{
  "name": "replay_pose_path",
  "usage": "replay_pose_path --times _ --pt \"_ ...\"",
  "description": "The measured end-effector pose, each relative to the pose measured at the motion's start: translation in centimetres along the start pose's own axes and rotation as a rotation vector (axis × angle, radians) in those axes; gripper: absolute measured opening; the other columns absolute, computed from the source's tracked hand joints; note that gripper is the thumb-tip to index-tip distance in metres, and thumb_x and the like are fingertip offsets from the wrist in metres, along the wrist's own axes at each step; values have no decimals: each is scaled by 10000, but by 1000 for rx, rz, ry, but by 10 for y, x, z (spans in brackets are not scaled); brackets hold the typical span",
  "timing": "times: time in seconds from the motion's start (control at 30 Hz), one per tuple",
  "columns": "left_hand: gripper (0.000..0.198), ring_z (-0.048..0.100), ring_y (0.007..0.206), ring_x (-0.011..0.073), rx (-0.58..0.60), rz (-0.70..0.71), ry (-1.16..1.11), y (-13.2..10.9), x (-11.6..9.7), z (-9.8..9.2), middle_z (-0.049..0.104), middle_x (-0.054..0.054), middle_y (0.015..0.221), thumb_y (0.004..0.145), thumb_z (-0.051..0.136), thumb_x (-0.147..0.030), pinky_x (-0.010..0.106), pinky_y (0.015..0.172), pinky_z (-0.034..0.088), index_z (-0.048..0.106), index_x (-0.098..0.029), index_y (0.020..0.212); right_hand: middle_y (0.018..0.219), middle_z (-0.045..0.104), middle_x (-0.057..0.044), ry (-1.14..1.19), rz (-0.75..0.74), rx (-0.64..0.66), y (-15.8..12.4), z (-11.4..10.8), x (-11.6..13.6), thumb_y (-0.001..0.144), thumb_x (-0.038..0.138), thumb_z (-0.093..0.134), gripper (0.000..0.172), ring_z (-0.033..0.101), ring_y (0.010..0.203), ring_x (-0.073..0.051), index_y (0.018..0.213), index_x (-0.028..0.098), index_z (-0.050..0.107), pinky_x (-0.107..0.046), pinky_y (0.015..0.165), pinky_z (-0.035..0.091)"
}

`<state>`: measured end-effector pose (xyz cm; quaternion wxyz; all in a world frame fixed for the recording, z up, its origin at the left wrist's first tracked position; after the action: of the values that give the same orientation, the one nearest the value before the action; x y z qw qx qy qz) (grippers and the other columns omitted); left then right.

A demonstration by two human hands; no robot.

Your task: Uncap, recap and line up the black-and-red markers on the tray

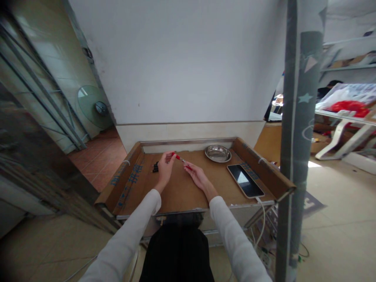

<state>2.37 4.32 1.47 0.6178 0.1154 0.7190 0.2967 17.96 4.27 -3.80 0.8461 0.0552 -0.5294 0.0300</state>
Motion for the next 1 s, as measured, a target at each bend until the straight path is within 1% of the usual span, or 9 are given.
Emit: replay_pose_path --times 0.17,0.27,0.33,0.4,0.53,0.67,0.8,0.9,1.0 --pt "180 622 785 147 -14 -64 11 6 15 -9 663 54 862 824 549 -291 284 774 487 586 -155 937 923 704 -51 -22 -27 -28 0 2 -7 661 285 724 239 636 836 -133 867 164 703 -295 905 482" --pt "156 621 791 145 17 -85 56 4 27 -10 659 59 856 823 544 -245 283 775 486 582 -143 935 877 713 -36 -126 -64 -53 1 3 -12 609 317 755 306 636 768 -126 874 171 709 -314 889 478" --pt "142 622 796 146 58 -102 110 2 34 -8 657 71 861 823 539 -209 283 773 485 581 -131 934 868 716 -36 -238 -108 -73 1 4 -13 627 336 733 296 640 755 -134 875 175 709 -327 865 484" --pt "139 622 814 146 161 -85 184 2 39 -6 658 79 891 817 533 -158 283 780 481 587 -128 942 870 719 -38 -417 -170 -81 1 6 -12 678 322 686 245 646 763 -149 878 182 709 -332 835 491" --pt "207 586 930 168 440 63 458 0 40 -1 656 55 981 791 532 -81 329 872 437 622 -184 947 883 723 -17 -924 -339 -19 0 13 -6 778 213 572 153 656 839 -165 838 224 713 -319 852 474" --pt "207 531 992 198 544 146 678 -2 39 0 644 44 997 815 508 -103 371 911 395 633 -213 938 988 705 -6 -1172 -437 149 -3 18 -1 821 141 507 224 639 951 -151 881 244 697 -284 889 449" --pt "221 530 970 183 548 191 594 -4 40 -3 607 58 983 832 444 -78 345 900 415 607 -176 946 1073 668 -33 -1207 -529 206 -5 14 -2 835 134 497 256 602 1000 -154 1015 234 650 -302 911 434" --pt "215 527 970 176 536 230 523 -10 39 -11 576 64 970 849 411 -89 339 916 417 587 -165 945 1071 652 -54 -1269 -620 157 -7 5 -2 826 151 529 233 567 1014 -186 1020 225 636 -346 908 423" --pt "147 526 965 177 621 267 509 -16 39 -18 559 54 967 845 468 -142 340 923 417 580 -177 934 958 653 -74 -1362 -628 65 -9 -4 -2 826 171 540 152 558 926 -213 924 209 650 -374 847 429"
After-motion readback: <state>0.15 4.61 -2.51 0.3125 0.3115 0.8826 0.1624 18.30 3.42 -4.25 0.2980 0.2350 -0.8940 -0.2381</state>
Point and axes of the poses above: each hand's wrist, its own y-axis towards the middle knuckle, its own z-axis out of the palm, x = y × z, the point moved 1 cm from there along y, towards the middle knuckle
